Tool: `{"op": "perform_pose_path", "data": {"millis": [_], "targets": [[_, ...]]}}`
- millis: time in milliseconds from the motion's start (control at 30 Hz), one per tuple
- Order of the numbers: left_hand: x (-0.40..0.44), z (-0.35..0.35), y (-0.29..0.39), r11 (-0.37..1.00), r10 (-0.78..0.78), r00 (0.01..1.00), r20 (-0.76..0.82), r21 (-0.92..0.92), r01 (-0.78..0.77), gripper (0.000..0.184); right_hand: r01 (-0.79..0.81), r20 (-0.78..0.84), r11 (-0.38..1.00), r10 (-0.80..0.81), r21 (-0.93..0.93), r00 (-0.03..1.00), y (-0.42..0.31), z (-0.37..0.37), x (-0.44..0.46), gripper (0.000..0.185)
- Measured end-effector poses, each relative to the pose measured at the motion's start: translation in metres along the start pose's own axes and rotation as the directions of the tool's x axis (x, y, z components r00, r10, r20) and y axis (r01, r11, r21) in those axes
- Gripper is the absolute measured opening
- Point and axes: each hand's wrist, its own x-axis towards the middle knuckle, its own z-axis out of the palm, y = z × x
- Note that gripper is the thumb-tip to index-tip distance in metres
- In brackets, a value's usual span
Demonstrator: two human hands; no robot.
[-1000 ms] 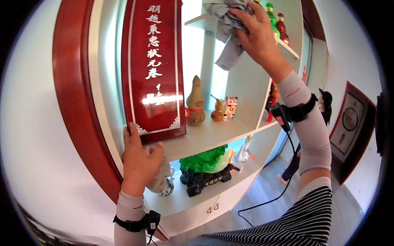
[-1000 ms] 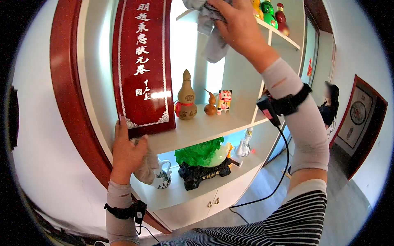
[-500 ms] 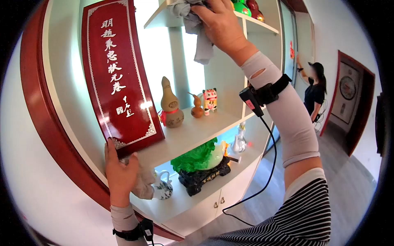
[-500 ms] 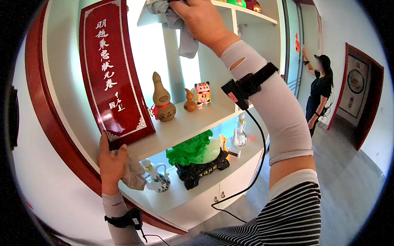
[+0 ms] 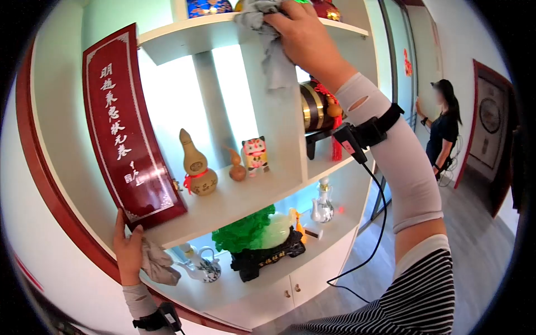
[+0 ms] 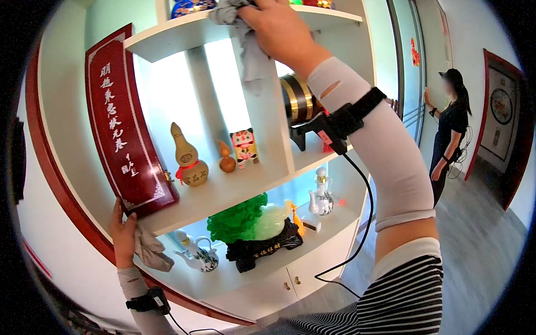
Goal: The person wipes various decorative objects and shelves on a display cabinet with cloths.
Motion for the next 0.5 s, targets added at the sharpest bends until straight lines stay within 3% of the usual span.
{"op": "perform_pose_path", "data": {"millis": [67, 200, 333, 400, 467, 500], "targets": [[-0.004, -0.001, 0.004, 0.978, -0.160, 0.987, 0.035, -0.134, 0.163, 0.067, 0.000, 0.025, 0.998, -0.001, 0.067, 1.000, 0.005, 0.001, -0.002, 0.022], [0.000, -0.005, -0.007, 0.960, -0.257, 0.966, 0.021, -0.108, 0.257, 0.065, -0.034, -0.014, 0.995, 0.035, 0.098, 0.999, 0.026, 0.004, -0.012, 0.018], [0.003, -0.009, -0.014, 0.961, -0.273, 0.962, 0.031, -0.034, 0.274, 0.063, -0.083, -0.031, 0.996, 0.083, -0.013, 0.996, 0.061, 0.006, -0.037, 0.014], [0.002, -0.008, -0.016, 0.967, -0.226, 0.974, 0.021, -0.114, 0.227, 0.061, -0.095, -0.099, 0.995, 0.092, -0.022, 0.991, 0.090, 0.007, -0.052, 0.011], [0.002, -0.011, -0.016, 0.971, -0.232, 0.973, 0.016, -0.061, 0.233, 0.058, 0.003, -0.229, 0.995, -0.025, -0.096, 0.973, 0.119, 0.003, -0.064, 0.007], [0.003, -0.012, -0.018, 0.969, -0.237, 0.971, 0.017, -0.068, 0.237, 0.057, -0.128, -0.116, 0.989, 0.119, -0.070, 0.986, 0.128, -0.003, -0.072, 0.006]]}}
